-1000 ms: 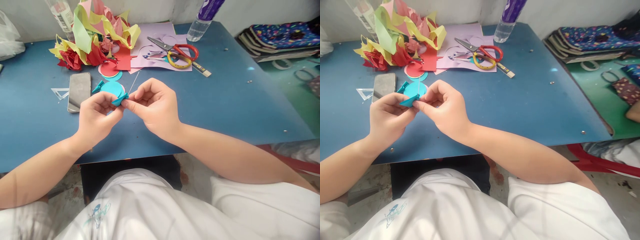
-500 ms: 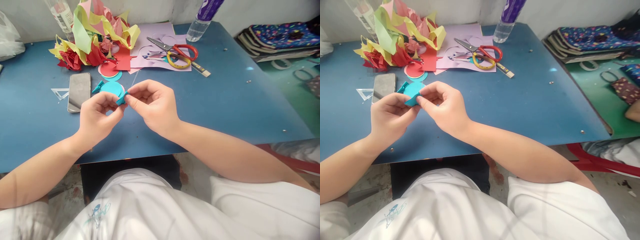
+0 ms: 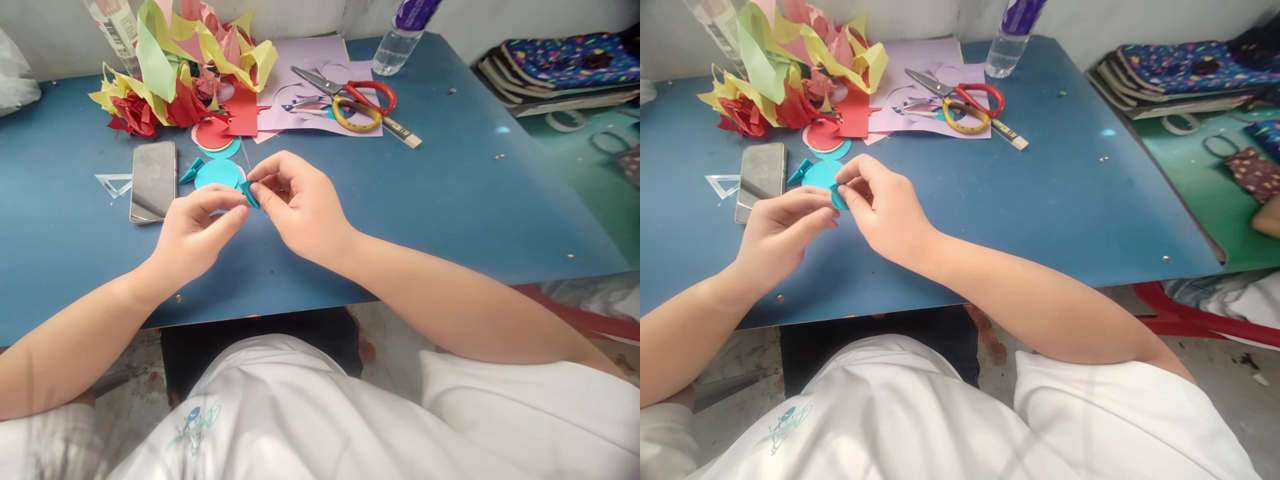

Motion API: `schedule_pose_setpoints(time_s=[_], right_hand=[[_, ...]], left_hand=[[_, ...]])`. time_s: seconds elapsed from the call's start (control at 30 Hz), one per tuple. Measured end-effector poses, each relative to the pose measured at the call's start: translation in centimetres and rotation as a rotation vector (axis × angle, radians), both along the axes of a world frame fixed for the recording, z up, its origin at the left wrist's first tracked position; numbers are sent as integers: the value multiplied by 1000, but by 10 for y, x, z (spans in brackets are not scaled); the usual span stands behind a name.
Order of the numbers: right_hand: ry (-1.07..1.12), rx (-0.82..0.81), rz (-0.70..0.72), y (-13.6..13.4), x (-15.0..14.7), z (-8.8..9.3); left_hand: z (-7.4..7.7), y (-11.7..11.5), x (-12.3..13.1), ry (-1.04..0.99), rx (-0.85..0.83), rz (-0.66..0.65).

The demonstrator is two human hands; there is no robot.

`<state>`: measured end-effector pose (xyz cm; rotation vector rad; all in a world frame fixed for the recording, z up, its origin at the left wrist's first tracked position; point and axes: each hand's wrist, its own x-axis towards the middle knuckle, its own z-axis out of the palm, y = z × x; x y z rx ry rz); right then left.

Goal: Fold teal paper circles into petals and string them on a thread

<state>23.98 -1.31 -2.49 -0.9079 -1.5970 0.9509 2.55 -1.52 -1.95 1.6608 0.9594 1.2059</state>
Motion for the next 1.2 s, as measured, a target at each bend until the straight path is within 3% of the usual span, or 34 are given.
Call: schedule_pose_setpoints(time_s=[0.2, 0.37, 0.6, 0.83, 1.07, 1.2], right_hand=[[-171, 126, 107, 4, 8, 5], [-128, 66, 220, 4, 13, 8], [-77, 54, 270, 7, 16, 7], [-189, 104, 314, 14, 25, 11], [-121, -13, 280, 14, 21, 8], [-115, -73, 273, 13, 19, 7]], left_hand=[[8, 8, -5, -33, -76, 83], [20, 17, -12, 33, -101, -57], [22, 26, -19, 80, -10, -185], [19, 24, -11, -24, 2, -42], [16, 22, -8, -39, -27, -8], [12, 23, -11, -41, -52, -53]])
